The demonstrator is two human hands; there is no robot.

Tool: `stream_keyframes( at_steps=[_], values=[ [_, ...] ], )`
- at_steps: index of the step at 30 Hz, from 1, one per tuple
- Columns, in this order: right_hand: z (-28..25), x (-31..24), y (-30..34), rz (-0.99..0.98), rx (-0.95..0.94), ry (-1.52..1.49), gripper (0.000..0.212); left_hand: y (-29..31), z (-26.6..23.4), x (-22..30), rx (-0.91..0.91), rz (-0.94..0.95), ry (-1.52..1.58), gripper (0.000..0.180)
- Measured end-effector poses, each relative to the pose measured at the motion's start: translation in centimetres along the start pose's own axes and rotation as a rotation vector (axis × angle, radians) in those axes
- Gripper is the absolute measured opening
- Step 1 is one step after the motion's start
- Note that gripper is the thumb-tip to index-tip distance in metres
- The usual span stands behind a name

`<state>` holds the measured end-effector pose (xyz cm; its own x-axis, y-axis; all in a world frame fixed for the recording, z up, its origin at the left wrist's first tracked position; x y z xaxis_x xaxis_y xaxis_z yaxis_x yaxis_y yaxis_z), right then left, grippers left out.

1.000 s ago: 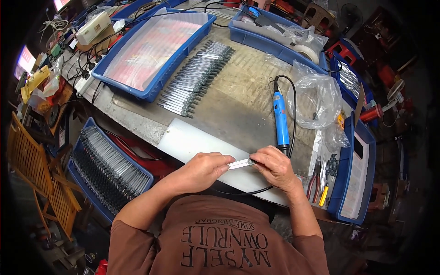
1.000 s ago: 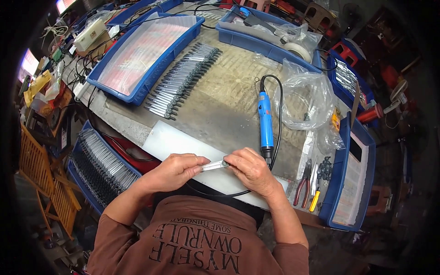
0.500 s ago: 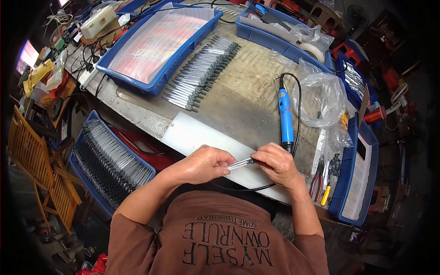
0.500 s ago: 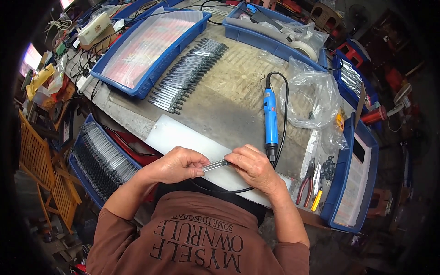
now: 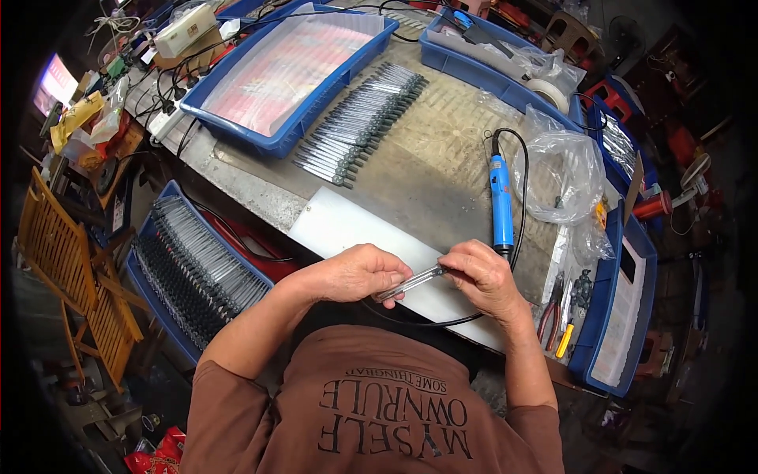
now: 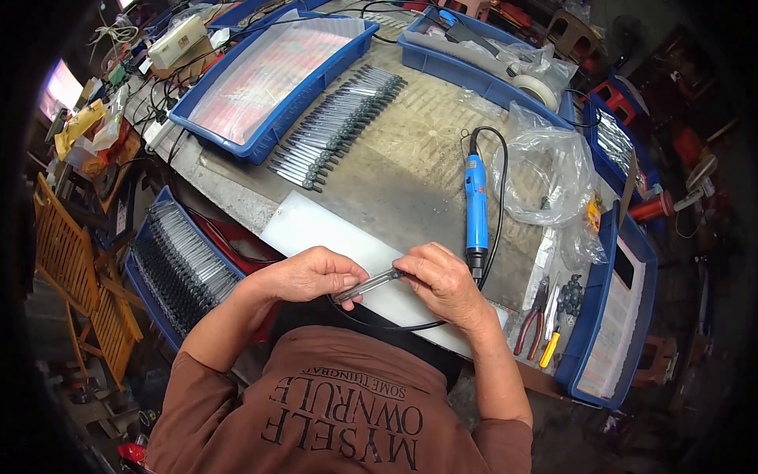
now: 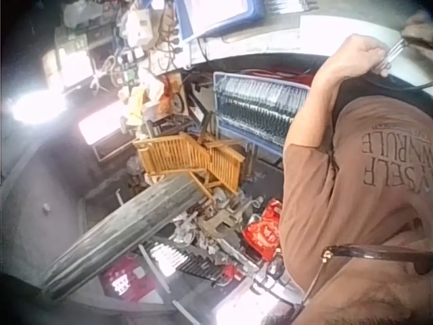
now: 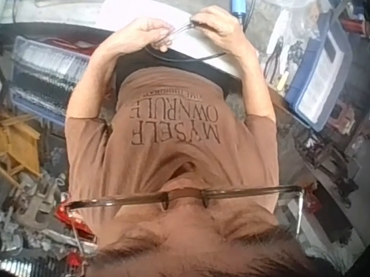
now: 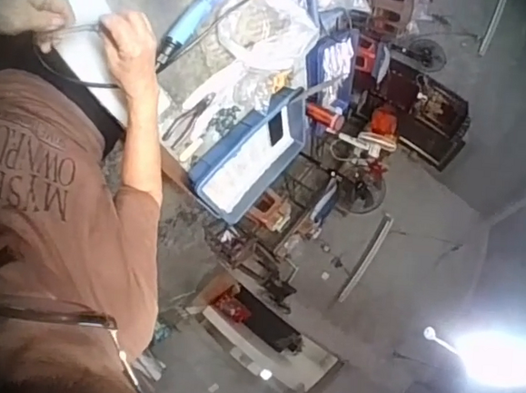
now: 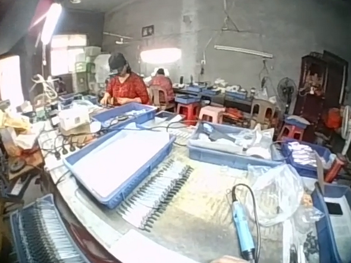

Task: The person assembles metal compass parts by fitting small components together by hand and driving screws into them with an electric screwdriver, then places the assembled compasses into a tray.

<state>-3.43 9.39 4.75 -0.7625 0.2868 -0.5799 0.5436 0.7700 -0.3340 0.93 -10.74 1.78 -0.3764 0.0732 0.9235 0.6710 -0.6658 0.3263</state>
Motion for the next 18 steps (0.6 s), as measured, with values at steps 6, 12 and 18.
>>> stream_keyframes(
  at_steps=[6, 12, 18],
  values=[
    [0.11, -0.53, -0.01, 0.002, -0.006, 0.0, 0.027, 0.26, 0.33, -0.37, -0.017, -0.011, -0.02, 0.029],
    [0.23, -0.37, 0.32, 0.016, -0.003, -0.012, 0.027, 0.28, 0.64, -0.36, -0.007, -0.011, -0.055, 0.029],
    [0.44, -0.58, 0.28, 0.01, -0.009, -0.014, 0.027, 0.57, 1.05, -0.49, 0.039, 0.022, -0.049, 0.024]
  ],
)
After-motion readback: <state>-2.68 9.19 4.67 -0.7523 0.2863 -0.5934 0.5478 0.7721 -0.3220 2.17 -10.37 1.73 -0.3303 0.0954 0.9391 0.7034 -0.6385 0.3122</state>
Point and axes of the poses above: each hand's wrist, its own y-axis away from the middle knuckle, its own z-axis out of the palm, x = y × z, the point moved 2 cm from there along -y, towards the middle knuckle, and after that the axes turned 5 degrees about -x, right-handed, at the moved point
